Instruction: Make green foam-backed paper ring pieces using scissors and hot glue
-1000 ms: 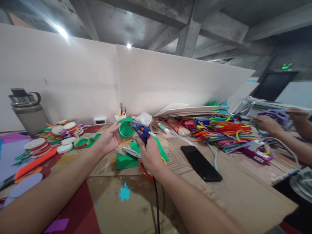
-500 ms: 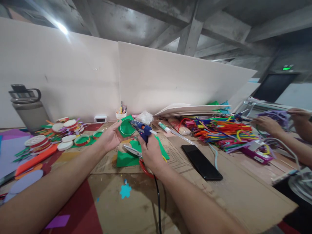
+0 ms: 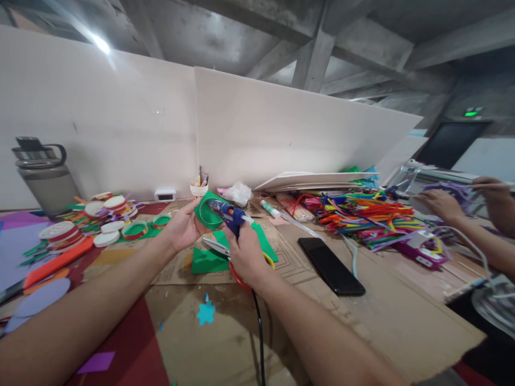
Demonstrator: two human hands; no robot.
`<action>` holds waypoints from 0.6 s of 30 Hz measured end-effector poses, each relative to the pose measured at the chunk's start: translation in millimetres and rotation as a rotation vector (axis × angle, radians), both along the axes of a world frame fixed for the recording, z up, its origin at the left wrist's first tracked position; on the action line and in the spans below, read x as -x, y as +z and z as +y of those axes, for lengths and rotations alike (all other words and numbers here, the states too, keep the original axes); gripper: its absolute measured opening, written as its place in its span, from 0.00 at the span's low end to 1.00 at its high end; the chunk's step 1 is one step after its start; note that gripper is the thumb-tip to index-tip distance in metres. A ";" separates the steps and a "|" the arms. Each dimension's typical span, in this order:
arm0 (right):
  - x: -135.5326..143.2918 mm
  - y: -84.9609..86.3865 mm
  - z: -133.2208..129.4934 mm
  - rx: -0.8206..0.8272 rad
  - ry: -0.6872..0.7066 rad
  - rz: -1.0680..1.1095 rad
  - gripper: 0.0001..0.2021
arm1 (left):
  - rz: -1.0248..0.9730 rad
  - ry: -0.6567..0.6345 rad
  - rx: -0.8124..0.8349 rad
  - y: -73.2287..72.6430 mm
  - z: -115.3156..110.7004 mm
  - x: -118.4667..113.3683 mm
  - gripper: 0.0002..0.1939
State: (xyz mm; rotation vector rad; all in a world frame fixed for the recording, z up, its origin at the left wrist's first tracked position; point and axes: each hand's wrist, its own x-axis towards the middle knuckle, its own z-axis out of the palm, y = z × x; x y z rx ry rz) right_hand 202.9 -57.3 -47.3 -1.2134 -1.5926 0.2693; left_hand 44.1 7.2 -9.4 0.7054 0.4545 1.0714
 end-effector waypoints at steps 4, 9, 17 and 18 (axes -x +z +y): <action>3.5 -2.9 -1.0 -0.006 0.046 -0.044 0.18 | 0.011 0.077 -0.035 -1.9 3.7 0.0 0.11; 4.2 -2.2 -1.7 -0.020 0.011 -0.073 0.18 | 0.018 0.109 -0.007 -4.8 1.5 -5.5 0.10; 1.4 -0.1 0.6 -0.073 -0.089 -0.042 0.18 | -0.039 0.092 -0.033 -13.2 -1.7 -14.2 0.10; 1.3 0.2 0.8 -0.071 -0.099 -0.039 0.17 | -0.049 0.089 -0.038 -13.5 -1.8 -14.5 0.10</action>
